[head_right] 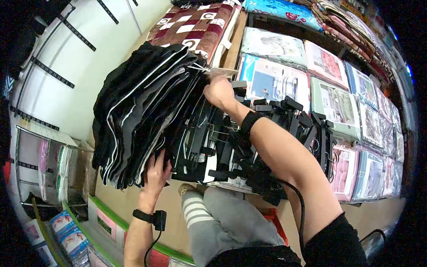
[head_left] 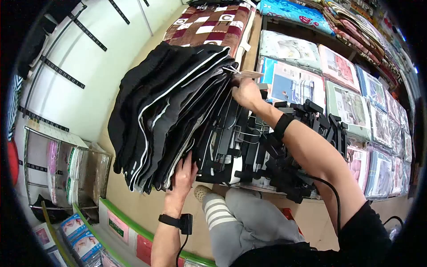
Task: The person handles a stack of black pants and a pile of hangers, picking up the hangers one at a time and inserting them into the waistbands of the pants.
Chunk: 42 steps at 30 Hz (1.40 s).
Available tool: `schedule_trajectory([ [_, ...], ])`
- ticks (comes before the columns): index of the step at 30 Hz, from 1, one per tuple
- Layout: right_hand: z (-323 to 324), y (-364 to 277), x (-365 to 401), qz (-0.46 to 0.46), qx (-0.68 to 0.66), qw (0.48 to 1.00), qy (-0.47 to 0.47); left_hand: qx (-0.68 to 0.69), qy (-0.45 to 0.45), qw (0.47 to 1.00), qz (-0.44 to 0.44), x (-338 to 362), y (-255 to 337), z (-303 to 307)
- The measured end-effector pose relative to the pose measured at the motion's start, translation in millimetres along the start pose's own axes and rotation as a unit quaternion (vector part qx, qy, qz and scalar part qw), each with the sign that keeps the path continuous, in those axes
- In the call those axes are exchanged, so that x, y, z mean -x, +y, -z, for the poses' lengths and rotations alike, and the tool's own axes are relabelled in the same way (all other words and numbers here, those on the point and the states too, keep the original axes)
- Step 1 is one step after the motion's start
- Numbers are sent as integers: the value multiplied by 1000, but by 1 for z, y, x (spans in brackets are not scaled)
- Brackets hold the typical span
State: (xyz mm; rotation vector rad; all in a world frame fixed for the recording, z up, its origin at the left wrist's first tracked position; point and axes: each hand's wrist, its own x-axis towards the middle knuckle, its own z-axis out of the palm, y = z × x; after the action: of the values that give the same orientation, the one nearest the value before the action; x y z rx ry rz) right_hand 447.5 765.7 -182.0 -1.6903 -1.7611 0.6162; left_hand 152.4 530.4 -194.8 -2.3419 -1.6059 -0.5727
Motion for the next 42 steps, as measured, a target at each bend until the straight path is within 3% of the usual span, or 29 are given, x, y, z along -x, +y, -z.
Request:
schedule_trajectory([
  [2,-9,14,-11,21,15,1000,12,2,5,1000,3,-2,2,3],
  [5,-16,18,-31,-46,-18,999,4,9,14,1000,-1,-3,2,1],
  [8,-18,17,-32,6,141,990,-29,16,17,1000,16,5,-2,-8],
  [10,-20,7,-31,-73,54,996,4,24,12,999,25,4,-1,-10],
  [12,-21,18,-26,86,175,979,66,5,-10,999,34,3,3,-5],
  [14,-20,16,-30,63,137,987,51,15,-37,997,62,4,9,-3],
  [17,-9,7,-26,-92,-130,984,-73,4,-34,997,65,-1,15,-1],
  [18,-11,9,-25,-92,-152,983,-46,3,-38,997,69,-2,17,0],
  [20,-16,30,-45,138,99,985,-18,-2,-53,996,74,0,18,1],
  [23,-26,33,-54,158,135,978,-10,-2,-70,993,94,1,19,-1],
  [25,-12,18,-59,-73,-24,980,-183,7,-49,995,84,0,18,0],
  [26,-30,27,-69,-137,-84,969,-188,11,-39,996,77,-1,17,0],
  [27,-47,59,-86,60,-35,979,-193,9,-21,998,67,-3,17,2],
  [28,-58,103,-107,256,15,948,-191,6,-2,998,57,-7,16,5],
  [30,-60,107,-99,230,-45,953,-194,8,10,999,49,-6,15,7],
  [31,-47,66,-80,11,-149,969,-195,9,9,999,52,-6,14,7],
  [33,-26,23,-69,-219,-224,929,-196,12,9,998,62,-6,13,5],
  [35,-16,11,-69,-239,-185,927,-221,15,10,997,77,-6,13,3],
  [38,-16,15,-64,-212,-267,914,-220,2,-6,997,82,-8,18,8],
  [41,-24,22,-66,-246,-351,884,-186,27,-14,996,88,-8,18,5],
  [42,-24,13,-52,-248,-379,882,-132,28,-18,995,91,-8,18,2],
])
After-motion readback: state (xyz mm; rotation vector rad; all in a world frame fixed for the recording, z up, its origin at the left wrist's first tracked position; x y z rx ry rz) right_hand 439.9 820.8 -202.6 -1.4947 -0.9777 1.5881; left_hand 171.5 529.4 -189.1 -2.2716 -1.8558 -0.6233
